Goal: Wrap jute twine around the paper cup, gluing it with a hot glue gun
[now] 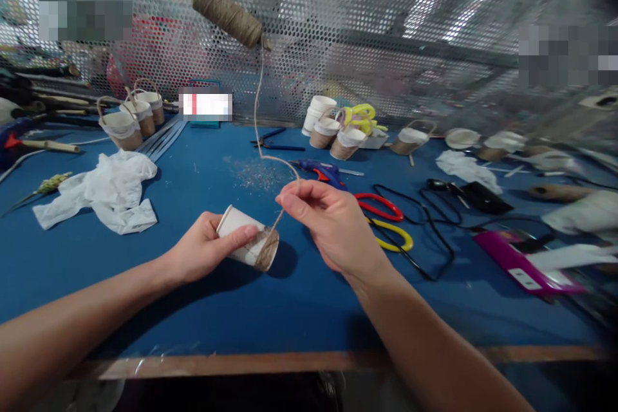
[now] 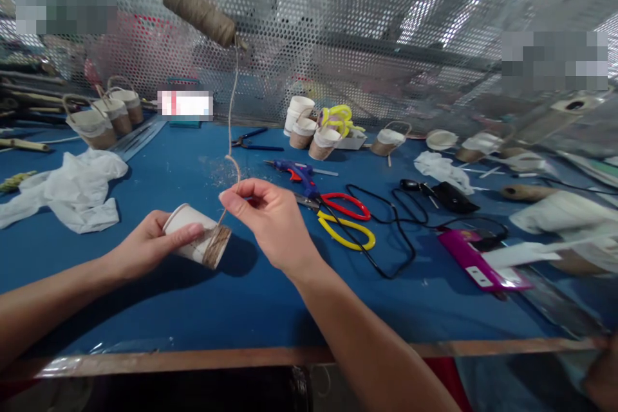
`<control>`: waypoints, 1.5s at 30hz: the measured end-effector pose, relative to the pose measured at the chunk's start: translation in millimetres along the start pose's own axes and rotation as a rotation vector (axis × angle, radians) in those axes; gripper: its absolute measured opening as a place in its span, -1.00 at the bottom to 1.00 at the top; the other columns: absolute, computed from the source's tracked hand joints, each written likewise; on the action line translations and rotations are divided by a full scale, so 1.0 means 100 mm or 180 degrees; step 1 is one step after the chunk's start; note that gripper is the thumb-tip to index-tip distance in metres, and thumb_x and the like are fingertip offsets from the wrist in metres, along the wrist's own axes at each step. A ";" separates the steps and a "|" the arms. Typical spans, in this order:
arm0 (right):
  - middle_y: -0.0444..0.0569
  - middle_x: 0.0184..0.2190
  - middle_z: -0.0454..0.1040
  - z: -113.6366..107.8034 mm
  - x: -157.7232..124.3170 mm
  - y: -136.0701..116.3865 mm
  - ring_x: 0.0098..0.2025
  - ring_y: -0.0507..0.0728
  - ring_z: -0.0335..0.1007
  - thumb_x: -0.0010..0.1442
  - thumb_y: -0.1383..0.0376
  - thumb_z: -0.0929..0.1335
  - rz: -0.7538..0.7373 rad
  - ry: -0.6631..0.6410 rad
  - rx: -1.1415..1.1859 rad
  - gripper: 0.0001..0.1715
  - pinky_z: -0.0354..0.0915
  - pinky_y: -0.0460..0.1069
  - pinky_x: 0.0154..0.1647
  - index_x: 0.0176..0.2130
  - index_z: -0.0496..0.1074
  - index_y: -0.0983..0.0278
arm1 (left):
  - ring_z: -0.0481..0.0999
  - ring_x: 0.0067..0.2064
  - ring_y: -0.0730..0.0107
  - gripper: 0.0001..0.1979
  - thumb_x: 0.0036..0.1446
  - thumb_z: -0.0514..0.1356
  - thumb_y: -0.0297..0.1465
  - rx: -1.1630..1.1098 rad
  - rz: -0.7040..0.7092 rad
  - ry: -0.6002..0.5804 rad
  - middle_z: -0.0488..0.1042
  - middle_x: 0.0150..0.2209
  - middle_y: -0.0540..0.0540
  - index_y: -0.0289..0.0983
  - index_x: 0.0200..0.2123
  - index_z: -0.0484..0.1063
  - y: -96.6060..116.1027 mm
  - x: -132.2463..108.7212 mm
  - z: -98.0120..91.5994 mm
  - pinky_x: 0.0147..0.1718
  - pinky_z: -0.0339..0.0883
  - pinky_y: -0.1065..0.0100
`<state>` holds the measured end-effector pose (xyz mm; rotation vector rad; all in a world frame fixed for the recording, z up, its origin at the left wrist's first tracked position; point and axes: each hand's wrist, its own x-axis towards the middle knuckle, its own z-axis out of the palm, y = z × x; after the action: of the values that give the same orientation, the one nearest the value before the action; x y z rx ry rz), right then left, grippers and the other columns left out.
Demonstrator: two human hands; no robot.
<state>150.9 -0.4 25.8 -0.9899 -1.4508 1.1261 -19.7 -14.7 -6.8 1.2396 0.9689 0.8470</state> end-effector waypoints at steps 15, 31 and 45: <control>-0.16 -0.54 0.35 -0.01 0.06 0.10 -0.47 -0.02 0.20 -0.06 0.21 0.40 0.0308 0.0030 -0.0494 -0.81 0.17 -0.07 -0.38 -0.49 0.40 0.30 | 0.36 -0.58 0.55 -0.81 -0.03 0.20 -0.34 -0.0189 0.0280 -0.0163 0.49 -0.60 -0.02 -0.35 -0.52 0.51 -0.01 -0.07 0.02 -0.53 0.28 0.52; -0.17 -0.55 0.34 0.03 0.04 0.19 -0.50 -0.02 0.18 -0.04 0.17 0.38 0.0516 -0.0260 -0.0562 -0.77 0.14 -0.07 -0.42 -0.50 0.38 0.30 | 0.18 -0.66 0.59 -0.75 0.04 0.11 -0.41 0.0760 0.1232 -0.0127 0.31 -0.69 0.02 -0.36 -0.63 0.41 0.04 -0.10 0.00 -0.70 0.13 0.55; -0.17 -0.57 0.35 0.08 0.03 0.19 -0.50 -0.03 0.22 -0.14 0.16 0.42 0.0998 -0.0347 -0.0094 -0.75 0.16 -0.07 -0.40 -0.53 0.39 0.31 | 0.13 -0.68 0.60 -0.70 0.06 0.09 -0.42 0.1127 0.1644 -0.0039 0.24 -0.73 0.04 -0.34 -0.69 0.34 0.03 -0.12 -0.01 -0.71 0.06 0.52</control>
<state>142.6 5.4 7.5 -1.2230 -1.4335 1.4057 -25.6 -24.9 -2.3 1.8451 0.8186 1.0920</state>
